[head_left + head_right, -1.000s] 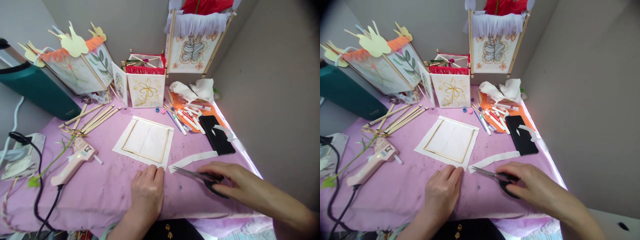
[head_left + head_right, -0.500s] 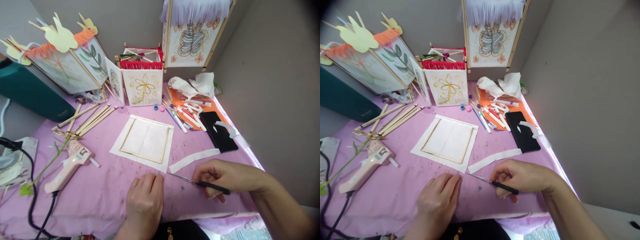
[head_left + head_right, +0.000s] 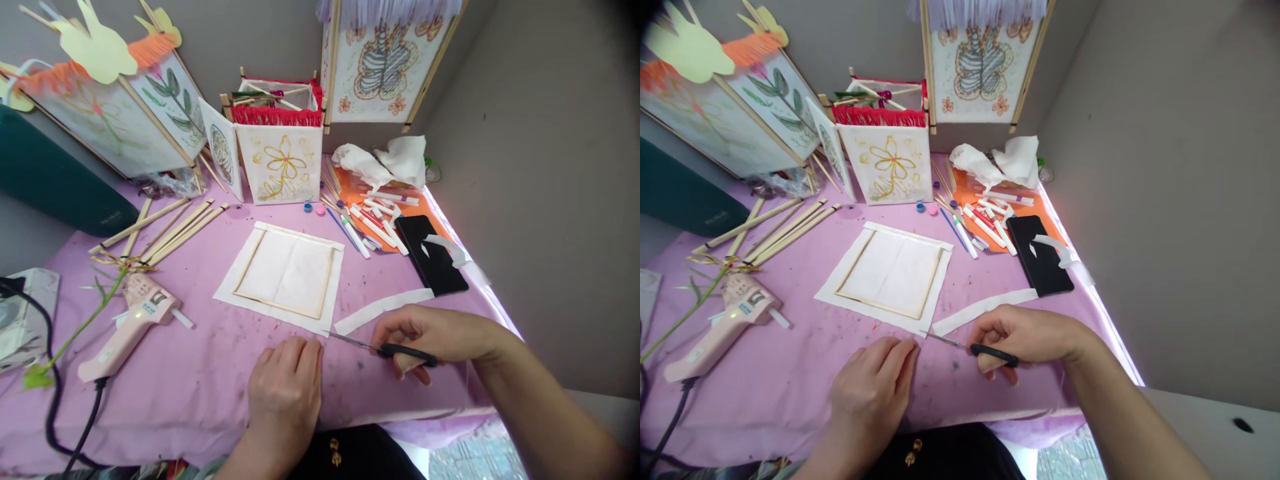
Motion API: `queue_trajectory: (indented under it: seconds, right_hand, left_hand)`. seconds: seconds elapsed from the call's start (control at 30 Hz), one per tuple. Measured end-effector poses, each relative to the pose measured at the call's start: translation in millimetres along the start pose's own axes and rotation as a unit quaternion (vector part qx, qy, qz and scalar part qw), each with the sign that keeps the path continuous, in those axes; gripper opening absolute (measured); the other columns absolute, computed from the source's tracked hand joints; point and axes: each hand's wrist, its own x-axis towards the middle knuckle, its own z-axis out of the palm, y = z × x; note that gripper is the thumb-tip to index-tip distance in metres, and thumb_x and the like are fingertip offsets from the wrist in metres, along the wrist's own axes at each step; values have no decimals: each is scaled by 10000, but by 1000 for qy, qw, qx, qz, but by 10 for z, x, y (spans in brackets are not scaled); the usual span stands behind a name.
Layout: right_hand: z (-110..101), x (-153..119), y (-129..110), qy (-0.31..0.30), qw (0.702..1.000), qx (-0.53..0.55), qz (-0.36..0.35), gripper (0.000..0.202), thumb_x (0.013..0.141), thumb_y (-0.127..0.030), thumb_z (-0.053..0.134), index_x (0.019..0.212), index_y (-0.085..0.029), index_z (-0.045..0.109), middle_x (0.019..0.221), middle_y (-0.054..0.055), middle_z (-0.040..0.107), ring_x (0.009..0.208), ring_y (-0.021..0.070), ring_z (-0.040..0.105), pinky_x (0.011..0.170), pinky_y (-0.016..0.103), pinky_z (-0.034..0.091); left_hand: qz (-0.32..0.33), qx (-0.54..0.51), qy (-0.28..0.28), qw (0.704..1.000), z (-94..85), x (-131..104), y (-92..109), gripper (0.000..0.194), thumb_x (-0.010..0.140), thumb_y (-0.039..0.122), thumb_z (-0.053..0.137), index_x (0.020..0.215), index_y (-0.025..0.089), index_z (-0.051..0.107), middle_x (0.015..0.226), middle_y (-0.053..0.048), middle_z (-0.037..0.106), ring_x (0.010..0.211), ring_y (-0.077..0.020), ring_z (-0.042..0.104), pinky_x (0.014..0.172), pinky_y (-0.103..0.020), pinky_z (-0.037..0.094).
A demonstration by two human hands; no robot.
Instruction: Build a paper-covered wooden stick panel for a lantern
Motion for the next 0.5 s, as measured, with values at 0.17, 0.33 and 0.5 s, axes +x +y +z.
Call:
queue_trajectory:
  seconds: [0.17,0.33,0.5]
  right_hand:
    - [2,64,-58,-4,1000,-22,-2,321,740,-383,716,938,-143,637,625,-20,628,459,62,507,391,163,272]
    - [57,78,-80,6,1000,-2,2,254,722,-300,708,907,-148,622,634,-29,634,451,56,519,376,148,275]
    - [95,89,-31,20,1000,21,-5,305,703,-289,729,951,-147,624,634,-40,628,446,54,529,406,153,360]
  left_hand:
    - [2,4,-3,1000,-13,10,3,73,847,142,607,863,173,671,672,-16,634,594,-166,539,576,-319,385]
    - [-2,18,10,1000,0,12,0,114,846,129,599,932,168,663,667,-6,637,579,-153,540,569,-307,383]
    - [0,17,-5,1000,6,24,12,208,847,75,546,986,182,657,711,-10,653,612,-147,570,572,-293,390]
